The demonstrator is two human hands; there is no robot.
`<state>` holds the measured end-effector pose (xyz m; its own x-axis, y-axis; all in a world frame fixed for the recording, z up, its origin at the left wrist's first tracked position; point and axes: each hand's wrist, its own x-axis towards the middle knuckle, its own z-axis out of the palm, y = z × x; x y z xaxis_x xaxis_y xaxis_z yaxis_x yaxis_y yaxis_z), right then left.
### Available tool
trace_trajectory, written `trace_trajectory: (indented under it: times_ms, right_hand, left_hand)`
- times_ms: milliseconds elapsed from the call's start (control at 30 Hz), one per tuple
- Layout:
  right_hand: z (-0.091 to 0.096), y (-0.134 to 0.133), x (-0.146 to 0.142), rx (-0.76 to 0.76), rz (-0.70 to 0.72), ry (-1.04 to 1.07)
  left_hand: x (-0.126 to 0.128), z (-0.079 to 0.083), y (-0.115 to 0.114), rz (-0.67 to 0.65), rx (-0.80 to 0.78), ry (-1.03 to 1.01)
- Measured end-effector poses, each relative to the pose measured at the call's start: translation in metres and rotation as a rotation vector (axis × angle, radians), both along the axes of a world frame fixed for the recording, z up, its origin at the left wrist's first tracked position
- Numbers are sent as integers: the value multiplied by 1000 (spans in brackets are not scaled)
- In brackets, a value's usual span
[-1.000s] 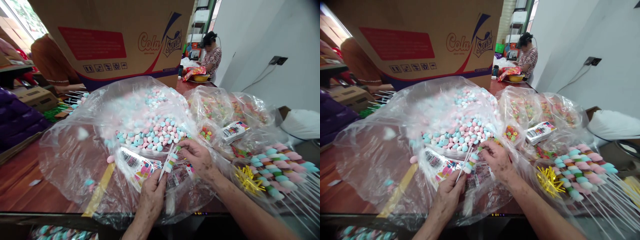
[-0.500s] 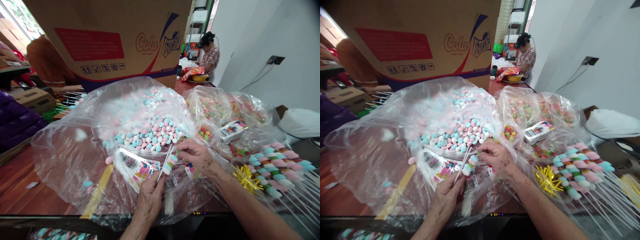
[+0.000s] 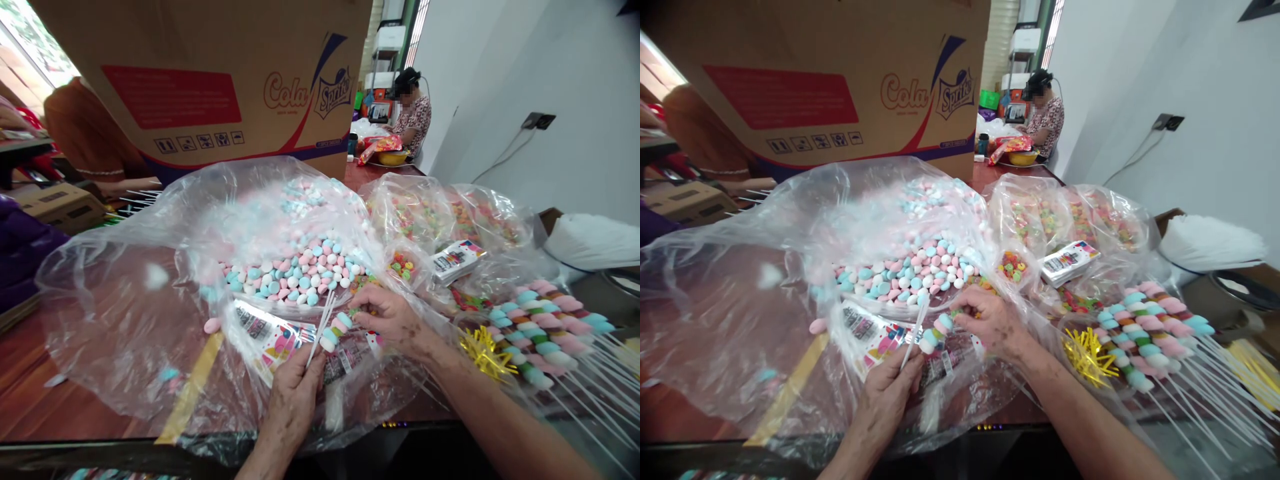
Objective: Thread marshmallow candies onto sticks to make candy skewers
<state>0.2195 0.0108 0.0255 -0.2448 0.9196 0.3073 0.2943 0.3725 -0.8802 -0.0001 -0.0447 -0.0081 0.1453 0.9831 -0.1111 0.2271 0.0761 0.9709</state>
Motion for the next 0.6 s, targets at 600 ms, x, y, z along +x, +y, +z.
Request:
trace_trajectory:
  times_ms: [600]
  right_hand:
    - [3,-9,4,-420,54,345]
  left_hand:
    - [-1,-1,-1,-39,-18,35]
